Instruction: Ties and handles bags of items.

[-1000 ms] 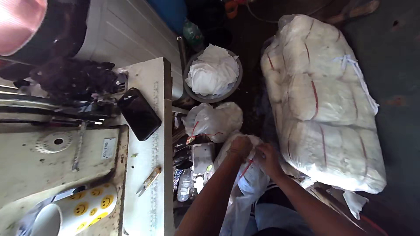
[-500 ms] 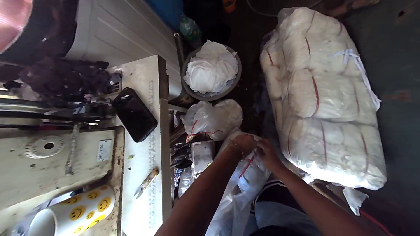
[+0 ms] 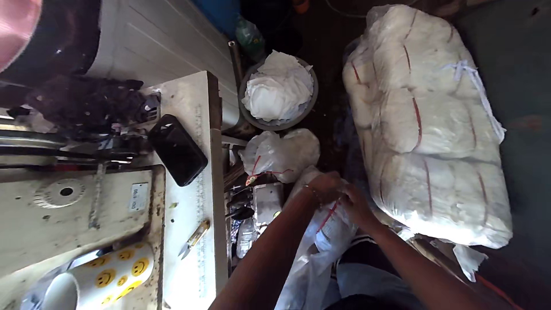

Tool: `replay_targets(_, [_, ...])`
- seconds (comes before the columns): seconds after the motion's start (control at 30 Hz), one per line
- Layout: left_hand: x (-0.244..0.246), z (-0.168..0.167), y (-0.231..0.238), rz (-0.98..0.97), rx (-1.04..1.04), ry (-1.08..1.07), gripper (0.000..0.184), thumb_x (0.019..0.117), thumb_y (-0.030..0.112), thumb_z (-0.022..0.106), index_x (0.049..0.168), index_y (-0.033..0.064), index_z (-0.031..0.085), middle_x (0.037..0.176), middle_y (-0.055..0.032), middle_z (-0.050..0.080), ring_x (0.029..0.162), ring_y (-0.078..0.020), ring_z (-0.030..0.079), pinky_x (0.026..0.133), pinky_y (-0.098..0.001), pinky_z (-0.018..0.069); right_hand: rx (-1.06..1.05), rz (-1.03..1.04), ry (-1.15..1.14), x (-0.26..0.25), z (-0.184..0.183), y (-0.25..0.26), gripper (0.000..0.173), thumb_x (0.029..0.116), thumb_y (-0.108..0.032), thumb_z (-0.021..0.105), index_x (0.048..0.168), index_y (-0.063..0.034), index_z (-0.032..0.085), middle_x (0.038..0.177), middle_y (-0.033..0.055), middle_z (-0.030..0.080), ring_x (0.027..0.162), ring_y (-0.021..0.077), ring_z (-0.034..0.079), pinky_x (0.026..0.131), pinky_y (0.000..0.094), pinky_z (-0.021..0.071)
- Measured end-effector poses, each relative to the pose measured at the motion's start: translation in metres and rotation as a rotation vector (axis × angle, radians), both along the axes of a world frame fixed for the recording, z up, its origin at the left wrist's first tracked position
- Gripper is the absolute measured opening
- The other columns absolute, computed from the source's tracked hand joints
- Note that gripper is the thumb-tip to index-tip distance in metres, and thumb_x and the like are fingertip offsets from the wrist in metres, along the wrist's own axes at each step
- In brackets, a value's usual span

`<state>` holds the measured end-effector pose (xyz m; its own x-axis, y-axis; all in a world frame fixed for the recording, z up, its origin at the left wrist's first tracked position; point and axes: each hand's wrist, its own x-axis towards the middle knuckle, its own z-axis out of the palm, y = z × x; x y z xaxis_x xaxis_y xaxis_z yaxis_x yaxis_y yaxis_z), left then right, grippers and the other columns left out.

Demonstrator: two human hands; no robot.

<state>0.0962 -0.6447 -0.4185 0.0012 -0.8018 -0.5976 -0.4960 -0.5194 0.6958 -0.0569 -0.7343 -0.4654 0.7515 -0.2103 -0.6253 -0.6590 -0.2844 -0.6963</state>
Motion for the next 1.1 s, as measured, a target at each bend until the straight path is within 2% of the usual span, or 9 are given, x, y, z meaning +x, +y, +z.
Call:
replay_targets(0.1, [-0.004,0.015,-0.019,-0.188,0.128,-0.073,0.030,0.1039,-0.004,0.046,0.127,-0.0115,0.061,0.137,-0.0282,0.058,0.130,-0.0430,0.055,0.111,-0.0532,0.0421,-0.010,0.006,0.023,0.005,0.006,-0.001,0.035,0.1046,-0.015,0.051,0.127,0.0103,0.063,0.138,0.0287,0.056,0.127,0.0375,0.056,0.110,0.0474,0.0434])
replay_targets(0.27, [0.001,0.034,-0.031,-0.283,0.318,-0.113,0.028,0.1049,-0.003,0.044,0.126,-0.0115,0.060,0.133,-0.0297,0.059,0.126,-0.0447,0.058,0.106,-0.0564,0.0453,-0.011,0.023,0.012,0.003,0.005,-0.002,0.034,0.1051,-0.015,0.050,0.122,0.0099,0.065,0.132,0.0281,0.059,0.120,0.0365,0.061,0.106,0.0473,0.0470])
replay_targets(0.37, [0.001,0.043,-0.037,-0.280,0.359,-0.104,0.027,0.1050,-0.002,0.045,0.125,-0.0111,0.061,0.130,-0.0295,0.061,0.124,-0.0448,0.059,0.104,-0.0575,0.0458,-0.031,0.019,0.005,0.004,0.006,-0.002,0.033,0.1043,-0.014,0.050,0.122,0.0088,0.066,0.130,0.0270,0.060,0.121,0.0361,0.060,0.107,0.0481,0.0461])
replay_targets(0.47, [-0.005,0.048,-0.043,-0.273,0.388,-0.104,0.028,0.1055,0.001,0.047,0.127,-0.0100,0.061,0.131,-0.0288,0.061,0.125,-0.0447,0.058,0.103,-0.0580,0.0460,-0.056,0.053,0.067,0.007,0.010,-0.001,0.037,0.1040,-0.014,0.052,0.131,0.0099,0.060,0.138,0.0288,0.055,0.130,0.0391,0.055,0.112,0.0502,0.0413])
replay_targets(0.63, [-0.023,0.042,-0.049,-0.180,0.450,-0.098,0.029,0.1038,0.000,0.049,0.128,-0.0079,0.061,0.136,-0.0272,0.059,0.129,-0.0438,0.056,0.104,-0.0593,0.0457,-0.108,0.062,0.090,0.006,0.011,0.004,0.045,0.0960,-0.008,0.061,0.137,0.0107,0.056,0.141,0.0293,0.054,0.136,0.0414,0.050,0.114,0.0553,0.0371])
replay_targets(0.8, [-0.022,0.041,-0.050,-0.160,0.440,-0.097,0.029,0.1047,0.003,0.049,0.129,-0.0067,0.061,0.136,-0.0269,0.060,0.128,-0.0442,0.057,0.101,-0.0612,0.0463,-0.051,0.046,0.136,0.008,0.011,-0.001,0.048,0.0976,-0.012,0.062,0.139,0.0093,0.054,0.146,0.0289,0.051,0.138,0.0406,0.047,0.117,0.0539,0.0342])
replay_targets(0.9, [-0.014,0.035,-0.044,-0.220,0.435,-0.087,0.030,0.1049,0.005,0.051,0.130,-0.0070,0.061,0.136,-0.0273,0.059,0.128,-0.0445,0.057,0.103,-0.0616,0.0451,-0.012,0.056,0.062,0.002,0.003,-0.004,0.038,0.1019,-0.014,0.056,0.131,0.0093,0.061,0.141,0.0283,0.054,0.131,0.0381,0.054,0.113,0.0498,0.0413])
replay_targets(0.97, [-0.009,0.030,-0.041,-0.274,0.426,-0.060,0.035,0.1004,0.005,0.059,0.132,-0.0092,0.058,0.137,-0.0290,0.058,0.129,-0.0453,0.055,0.105,-0.0616,0.0433,0.020,0.069,0.023,-0.002,0.003,-0.005,0.034,0.1039,-0.014,0.051,0.124,0.0105,0.064,0.136,0.0282,0.056,0.124,0.0367,0.058,0.109,0.0476,0.0451])
replay_targets(1.1, [-0.004,0.025,-0.040,-0.303,0.447,-0.062,0.034,0.0948,0.009,0.067,0.124,-0.0089,0.062,0.125,-0.0279,0.063,0.118,-0.0427,0.061,0.097,-0.0599,0.0478,0.042,0.061,-0.071,-0.009,-0.005,-0.008,0.031,0.1037,-0.014,0.050,0.115,0.0105,0.066,0.129,0.0272,0.059,0.117,0.0341,0.061,0.103,0.0455,0.0490])
